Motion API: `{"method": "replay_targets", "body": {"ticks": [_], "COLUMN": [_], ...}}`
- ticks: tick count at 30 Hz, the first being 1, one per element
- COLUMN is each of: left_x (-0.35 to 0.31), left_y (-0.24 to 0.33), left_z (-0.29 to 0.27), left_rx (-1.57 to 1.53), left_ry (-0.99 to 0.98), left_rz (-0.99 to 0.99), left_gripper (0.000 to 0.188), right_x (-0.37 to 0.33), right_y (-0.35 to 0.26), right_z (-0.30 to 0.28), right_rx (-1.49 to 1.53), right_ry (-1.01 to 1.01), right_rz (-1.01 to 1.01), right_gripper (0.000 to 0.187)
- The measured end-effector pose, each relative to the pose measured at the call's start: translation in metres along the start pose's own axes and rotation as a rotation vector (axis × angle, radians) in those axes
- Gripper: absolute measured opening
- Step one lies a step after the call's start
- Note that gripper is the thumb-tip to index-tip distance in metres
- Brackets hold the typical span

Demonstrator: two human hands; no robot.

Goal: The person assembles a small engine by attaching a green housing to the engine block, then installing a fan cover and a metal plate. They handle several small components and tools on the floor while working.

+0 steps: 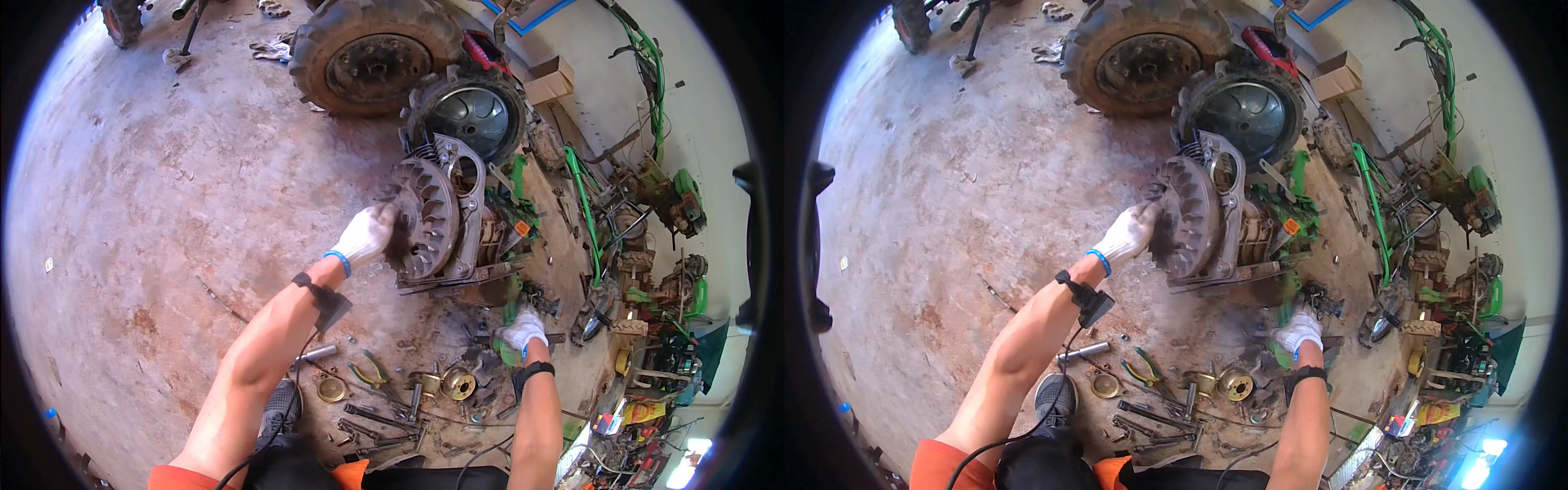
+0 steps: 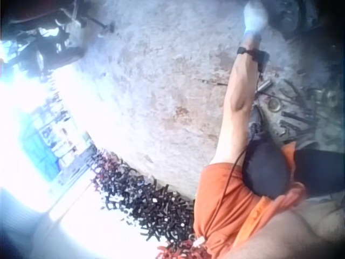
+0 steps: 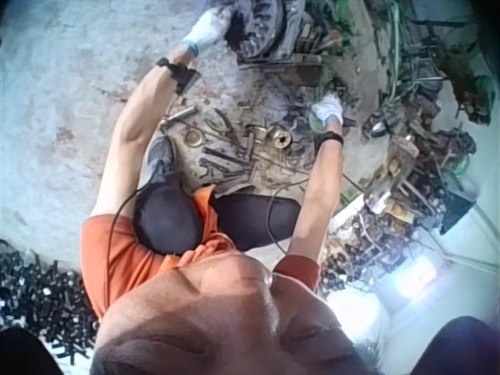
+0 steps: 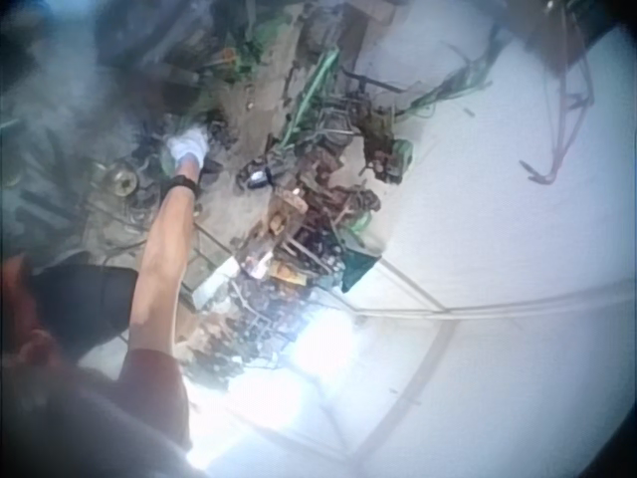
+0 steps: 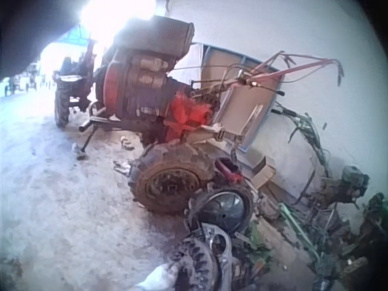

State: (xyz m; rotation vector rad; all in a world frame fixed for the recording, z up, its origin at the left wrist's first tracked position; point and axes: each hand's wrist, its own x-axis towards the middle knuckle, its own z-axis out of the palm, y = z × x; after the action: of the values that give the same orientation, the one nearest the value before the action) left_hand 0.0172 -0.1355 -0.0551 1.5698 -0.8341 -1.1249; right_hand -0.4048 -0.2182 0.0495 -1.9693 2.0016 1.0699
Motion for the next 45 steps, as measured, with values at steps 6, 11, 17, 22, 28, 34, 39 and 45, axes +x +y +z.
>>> {"method": "replay_targets", "body": {"ticks": [6,11,17,22,28,34,39,45], "left_x": [-0.041,-0.056,-0.054,-0.045,-0.008,-0.012,-0.057,-0.108], "left_y": [-0.054,-0.065,-0.043,-0.048,-0.064,-0.062,-0.049,0.000], "left_z": [0.017,0.022,0.024,0.027,0.032,0.027,0.033,0.048], "left_rx": [-0.404,-0.264,-0.046,0.015,0.004,-0.006,0.029,-0.274], "left_ry": [0.126,0.205,0.240,0.366,0.243,0.174,0.092,-0.067], "left_rz": [-0.161,0.005,0.112,0.026,0.017,-0.003,-0.144,-0.097], "left_gripper": [0.034,0.032,0.042,0.058,0.060,0.055,0.109,0.089], "right_x": [0.003,0.006,0.009,0.006,0.006,0.008,0.009,0.012], "right_y": [0.004,0.007,0.010,0.010,0.008,0.011,0.008,0.010], "right_z": [0.004,0.009,0.012,0.012,0.011,0.010,0.010,0.011], "right_rx": [0.016,0.022,0.039,0.034,0.002,-0.012,-0.005,0.002], "right_ry": [0.029,0.061,0.062,0.083,0.077,0.065,0.094,0.070], "right_rz": [-0.017,-0.036,-0.028,-0.034,-0.011,-0.036,-0.033,-0.034], "right_gripper": [0.133,0.138,0.137,0.136,0.131,0.130,0.132,0.133]}}
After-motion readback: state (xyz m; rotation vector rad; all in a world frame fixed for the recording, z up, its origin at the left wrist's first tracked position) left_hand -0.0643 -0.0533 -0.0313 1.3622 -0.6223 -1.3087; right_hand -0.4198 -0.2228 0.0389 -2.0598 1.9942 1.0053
